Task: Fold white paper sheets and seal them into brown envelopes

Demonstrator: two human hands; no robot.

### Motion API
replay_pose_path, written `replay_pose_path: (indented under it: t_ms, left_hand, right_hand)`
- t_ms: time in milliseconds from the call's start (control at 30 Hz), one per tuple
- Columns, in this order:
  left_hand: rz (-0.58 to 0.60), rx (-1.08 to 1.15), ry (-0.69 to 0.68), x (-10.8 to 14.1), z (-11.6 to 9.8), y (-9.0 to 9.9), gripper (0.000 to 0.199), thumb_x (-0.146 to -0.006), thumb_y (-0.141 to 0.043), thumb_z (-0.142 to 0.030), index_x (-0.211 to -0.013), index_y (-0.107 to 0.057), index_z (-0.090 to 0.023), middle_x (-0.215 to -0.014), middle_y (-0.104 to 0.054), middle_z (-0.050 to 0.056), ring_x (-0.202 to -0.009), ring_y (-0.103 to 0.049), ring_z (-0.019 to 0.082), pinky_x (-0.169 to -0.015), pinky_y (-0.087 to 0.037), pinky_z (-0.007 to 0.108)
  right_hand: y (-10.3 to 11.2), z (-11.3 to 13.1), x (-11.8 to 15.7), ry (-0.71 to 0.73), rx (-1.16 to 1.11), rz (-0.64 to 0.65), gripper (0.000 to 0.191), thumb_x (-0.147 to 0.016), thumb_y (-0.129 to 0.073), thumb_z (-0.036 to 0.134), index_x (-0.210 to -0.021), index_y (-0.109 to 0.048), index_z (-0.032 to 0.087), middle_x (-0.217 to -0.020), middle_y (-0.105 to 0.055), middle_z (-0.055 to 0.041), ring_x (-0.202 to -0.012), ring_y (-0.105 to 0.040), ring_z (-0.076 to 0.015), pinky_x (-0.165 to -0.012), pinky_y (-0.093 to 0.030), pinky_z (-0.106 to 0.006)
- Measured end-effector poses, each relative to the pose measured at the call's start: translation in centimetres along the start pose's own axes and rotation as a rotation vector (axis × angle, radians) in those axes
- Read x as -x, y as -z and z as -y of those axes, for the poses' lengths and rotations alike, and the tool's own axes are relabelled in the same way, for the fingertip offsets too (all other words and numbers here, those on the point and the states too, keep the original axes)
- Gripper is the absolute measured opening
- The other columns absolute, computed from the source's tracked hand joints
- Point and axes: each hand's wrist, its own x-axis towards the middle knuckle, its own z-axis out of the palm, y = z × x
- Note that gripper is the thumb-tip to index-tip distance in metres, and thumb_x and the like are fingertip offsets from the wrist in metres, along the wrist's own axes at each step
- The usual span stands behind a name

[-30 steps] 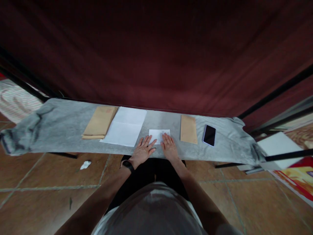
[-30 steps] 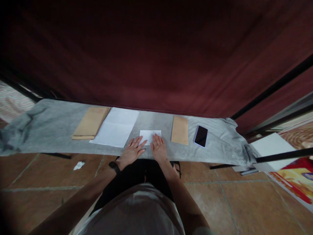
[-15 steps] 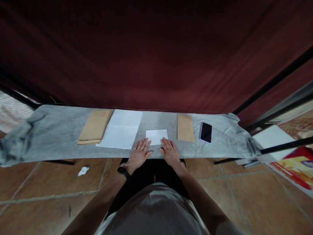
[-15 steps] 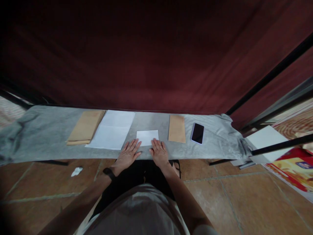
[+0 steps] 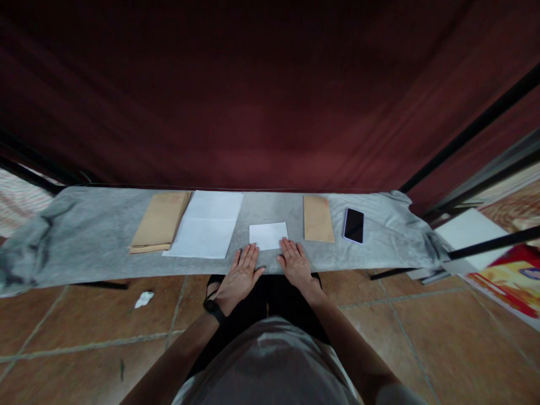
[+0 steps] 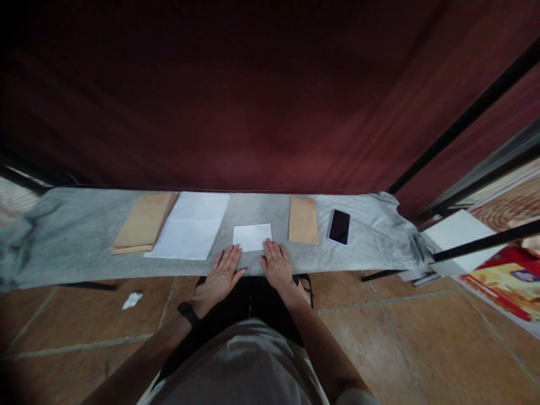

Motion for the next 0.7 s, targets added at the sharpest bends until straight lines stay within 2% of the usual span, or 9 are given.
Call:
replay_pose_path:
  t_ms: [167, 267, 567, 700]
  left_hand:
    - [0.028, 0.042, -0.046, -0.9, -3.5, 0.1, 0.063, -0.102, -0.037, -0.044, -0.153, -0.035, -0.008, -0.159, -0.037, 0.016, -0.15, -0.029, 0.026, -0.124, -0.026, 0.047]
    - [0.014, 0.047, -0.028, -1.3, -4.4, 0.1, 0.062, -0.101, -0.038, -0.044, -0.152, -0.038, -0.009, -0.157, -0.04, 0.017, -0.15, -0.031, 0.026, -0.124, -0.027, 0.047]
    - [-0.001, 0.008, 0.077, -0.6, -2.4, 0.3, 0.065, -0.102, -0.03, -0.048, -0.149, -0.042, -0.005, -0.156, -0.04, 0.019, -0.148, -0.033, 0.029, -0.122, -0.029, 0.048]
    - [-0.008, 0.022, 0.104, -0.8, -2.5, 0.4, 0.065, -0.102, -0.032, -0.049, -0.148, -0.043, -0.005, -0.154, -0.043, 0.021, -0.147, -0.035, 0.03, -0.122, -0.028, 0.049]
  right_hand:
    - [-0.2, -0.1, 0.0, -0.01, 0.005, 0.011, 0.055, -0.105, -0.039, 0.037, -0.155, -0.034, 0.016, -0.156, -0.041, -0.0103, -0.144, -0.041, -0.0242, -0.121, -0.025, -0.047]
    - [-0.3, -0.1, 0.0, -0.013, 0.016, 0.017, 0.055, -0.105, -0.04, 0.037, -0.155, -0.035, 0.015, -0.156, -0.041, -0.0108, -0.144, -0.042, -0.0245, -0.121, -0.025, -0.047]
    - [-0.2, -0.1, 0.0, -0.008, 0.006, 0.01, 0.054, -0.106, -0.038, 0.037, -0.155, -0.036, 0.016, -0.157, -0.04, -0.0099, -0.144, -0.041, -0.0243, -0.122, -0.024, -0.047]
    - [0.0, 0.2, -0.2, -0.023, 0.001, 0.019, 0.053, -0.105, -0.039, 0.037, -0.154, -0.038, 0.016, -0.157, -0.041, -0.0103, -0.145, -0.039, -0.0257, -0.122, -0.021, -0.049]
